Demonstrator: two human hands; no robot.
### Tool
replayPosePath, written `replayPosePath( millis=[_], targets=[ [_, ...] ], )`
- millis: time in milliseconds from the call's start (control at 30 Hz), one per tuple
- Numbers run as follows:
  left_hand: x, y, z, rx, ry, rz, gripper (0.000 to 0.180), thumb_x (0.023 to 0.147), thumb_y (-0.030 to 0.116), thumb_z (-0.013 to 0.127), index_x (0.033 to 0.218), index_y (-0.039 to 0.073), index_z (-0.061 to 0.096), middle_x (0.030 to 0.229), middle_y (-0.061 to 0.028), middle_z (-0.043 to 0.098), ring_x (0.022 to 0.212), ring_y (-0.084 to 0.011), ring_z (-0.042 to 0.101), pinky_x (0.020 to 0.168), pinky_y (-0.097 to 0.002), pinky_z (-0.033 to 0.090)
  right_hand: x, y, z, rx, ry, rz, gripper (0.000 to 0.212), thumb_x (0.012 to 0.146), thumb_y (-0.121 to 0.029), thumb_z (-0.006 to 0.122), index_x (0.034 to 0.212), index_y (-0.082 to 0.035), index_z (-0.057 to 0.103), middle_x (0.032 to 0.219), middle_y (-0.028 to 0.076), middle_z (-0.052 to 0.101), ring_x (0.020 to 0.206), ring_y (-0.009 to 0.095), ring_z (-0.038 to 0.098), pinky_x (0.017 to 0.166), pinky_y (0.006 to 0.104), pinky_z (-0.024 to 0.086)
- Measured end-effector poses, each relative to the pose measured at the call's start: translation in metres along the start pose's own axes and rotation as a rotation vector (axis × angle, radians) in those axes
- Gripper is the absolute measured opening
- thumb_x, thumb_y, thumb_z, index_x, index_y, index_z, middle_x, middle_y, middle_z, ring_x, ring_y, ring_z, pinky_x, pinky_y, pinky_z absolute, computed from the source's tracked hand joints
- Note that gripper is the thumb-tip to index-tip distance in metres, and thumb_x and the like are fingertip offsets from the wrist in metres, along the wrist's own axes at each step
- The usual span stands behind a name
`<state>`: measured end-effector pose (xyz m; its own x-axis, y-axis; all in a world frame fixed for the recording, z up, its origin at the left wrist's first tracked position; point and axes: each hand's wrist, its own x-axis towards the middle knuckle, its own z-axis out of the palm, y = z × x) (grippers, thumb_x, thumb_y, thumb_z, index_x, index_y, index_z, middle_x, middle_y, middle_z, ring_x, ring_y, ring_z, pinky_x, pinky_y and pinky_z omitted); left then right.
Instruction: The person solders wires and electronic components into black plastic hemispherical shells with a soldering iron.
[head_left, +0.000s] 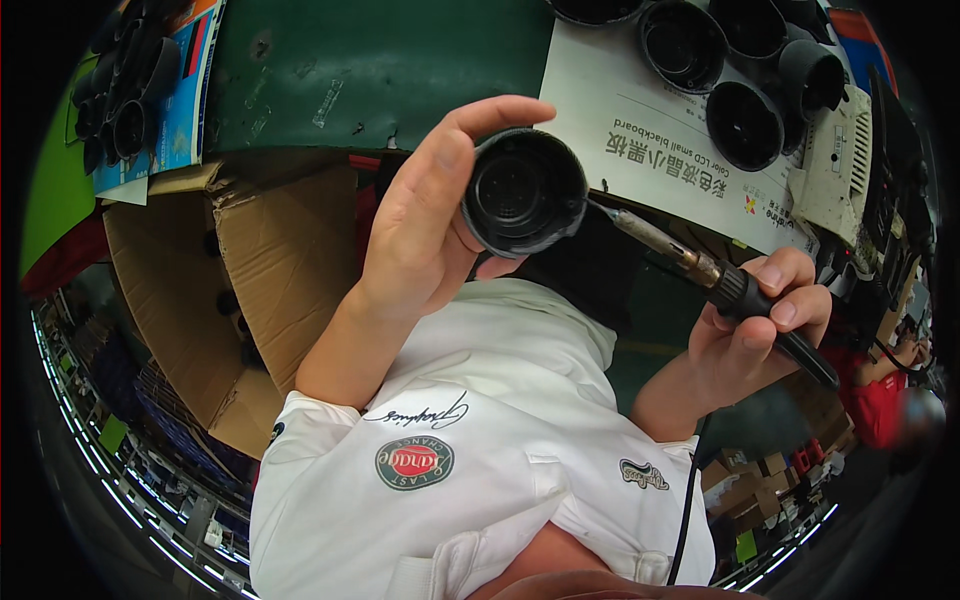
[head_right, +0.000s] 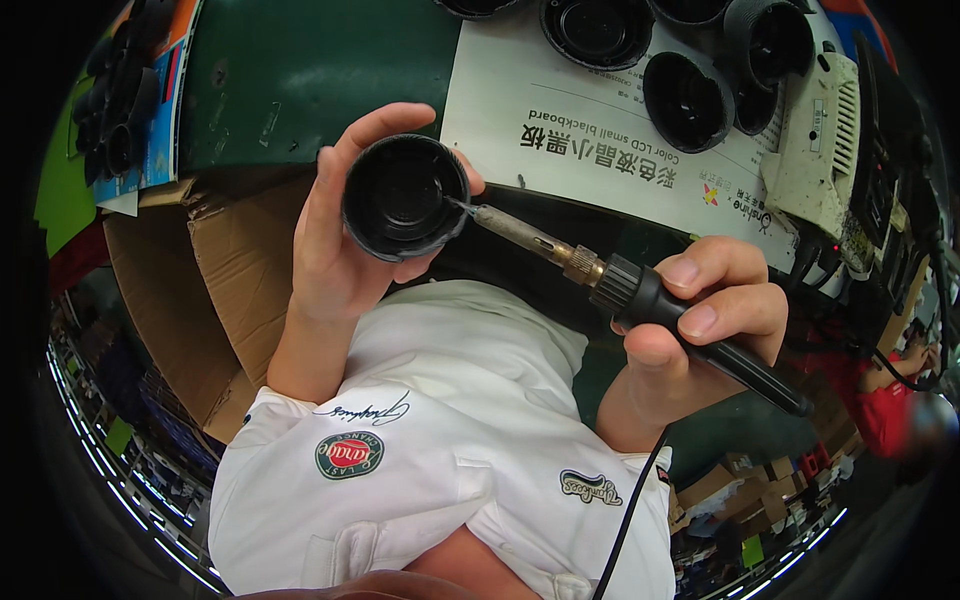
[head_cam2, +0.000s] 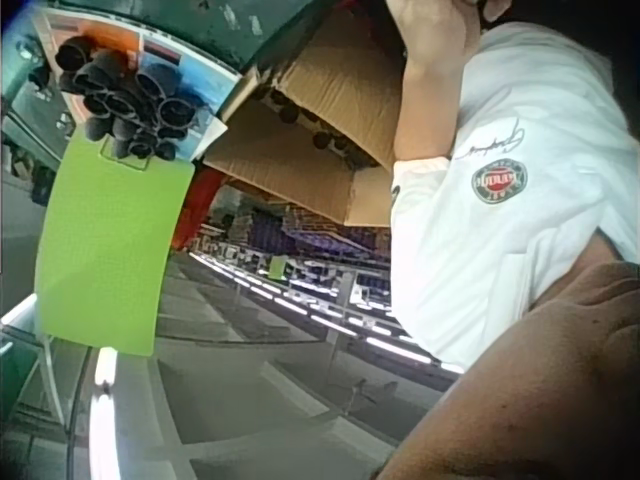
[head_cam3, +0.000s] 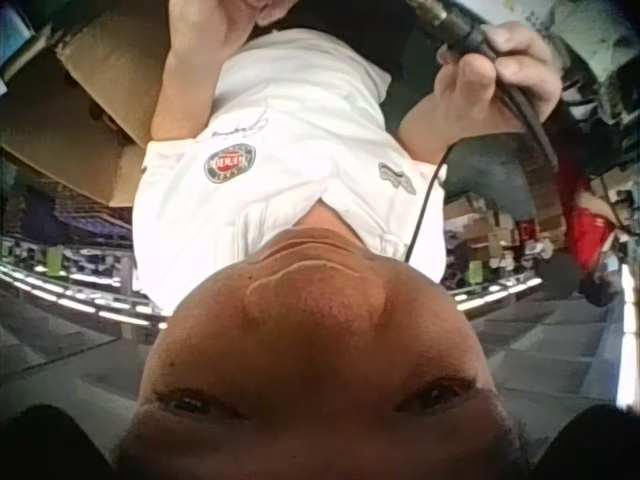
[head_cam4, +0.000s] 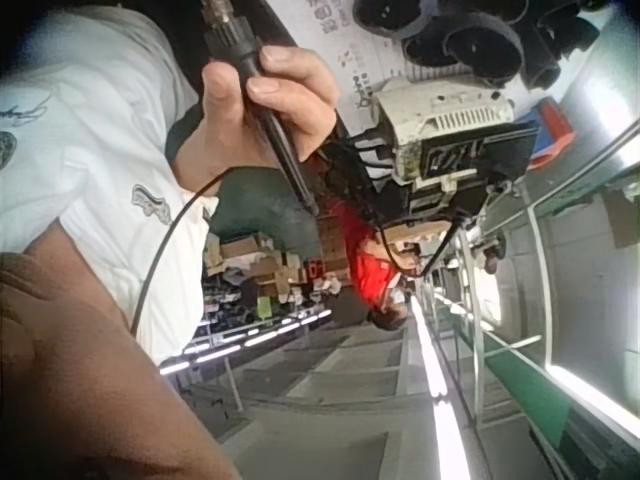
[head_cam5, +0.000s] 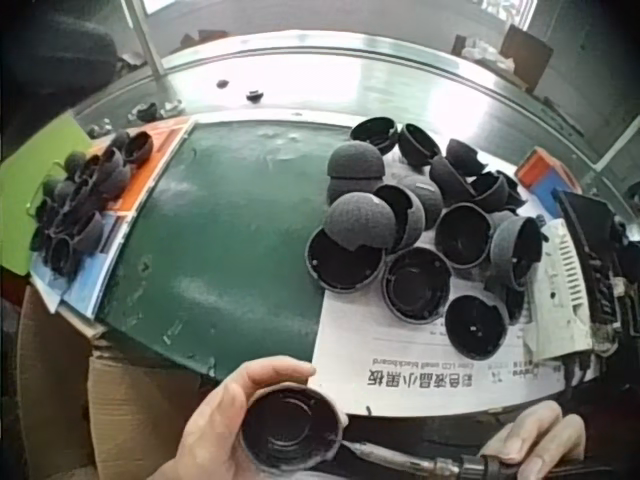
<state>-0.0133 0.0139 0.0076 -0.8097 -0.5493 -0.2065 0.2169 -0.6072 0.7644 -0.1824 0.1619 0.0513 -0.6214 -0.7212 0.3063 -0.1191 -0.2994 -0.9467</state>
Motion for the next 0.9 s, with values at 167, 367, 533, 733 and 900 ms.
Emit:
replayPosePath(
  millis=[167, 367, 533, 733, 900],
  targets=[
    [0.003, 0.004, 0.018, -0.078, 0.125, 0.01, 0.061, 0.095, 0.044, 0.034, 0.129, -0.006, 0.033, 0.108, -0.0278, 0.054, 0.06, -0.016, 0.058, 0.042, -0.0222, 0.047, 0.005, 0.001, 0.002, -0.094, 0.004, -0.022, 0.033, 0.078, -0.02, 0.072, 0.09, -0.005, 0.046, 0.093, 0.012, 0.047, 0.057, 0.011, 0.056, 0.044, 0.0138, 0.046],
    [-0.002, -0.006, -0.002, 0.047, -0.011, 0.007, 0.066, 0.093, 0.054, 0.031, 0.126, -0.003, 0.04, 0.103, -0.0245, 0.057, 0.067, -0.0146, 0.058, 0.043, -0.0211, 0.046, 0.009, -0.002, 0.007, -0.144, 0.071, -0.031, 0.039, 0.063, -0.016, 0.084, 0.081, -0.009, 0.051, 0.084, 0.012, 0.058, 0.07, 0.015, 0.057, 0.063, 0.0217, 0.049],
    [-0.003, -0.01, 0.001, 0.117, 0.099, 0.03, 0.069, 0.092, 0.057, 0.03, 0.121, -0.004, 0.047, 0.097, -0.0209, 0.061, 0.072, -0.0136, 0.059, 0.046, -0.0184, 0.043, 0.011, -0.001, 0.008, -0.159, 0.003, -0.064, 0.039, 0.062, -0.013, 0.085, 0.082, -0.009, 0.052, 0.085, 0.013, 0.059, 0.07, 0.014, 0.057, 0.062, 0.0209, 0.049],
    [-0.001, -0.01, 0.002, 0.174, 0.111, 0.029, 0.072, 0.092, 0.058, 0.028, 0.12, -0.005, 0.048, 0.095, -0.019, 0.062, 0.076, -0.0136, 0.06, 0.05, -0.0177, 0.043, 0.011, -0.002, 0.009, -0.195, -0.031, -0.076, 0.038, 0.063, -0.011, 0.084, 0.082, -0.009, 0.052, 0.087, 0.012, 0.059, 0.069, 0.013, 0.058, 0.061, 0.021, 0.049],
    [-0.002, -0.009, 0.002, 0.191, 0.105, 0.03, 0.072, 0.092, 0.058, 0.029, 0.12, -0.006, 0.048, 0.094, -0.0175, 0.062, 0.077, -0.0145, 0.061, 0.05, -0.0181, 0.043, 0.012, 0.001, 0.012, -0.207, -0.037, -0.11, 0.038, 0.062, -0.009, 0.084, 0.084, -0.009, 0.052, 0.087, 0.013, 0.059, 0.069, 0.013, 0.058, 0.06, 0.0211, 0.049]
  ],
)
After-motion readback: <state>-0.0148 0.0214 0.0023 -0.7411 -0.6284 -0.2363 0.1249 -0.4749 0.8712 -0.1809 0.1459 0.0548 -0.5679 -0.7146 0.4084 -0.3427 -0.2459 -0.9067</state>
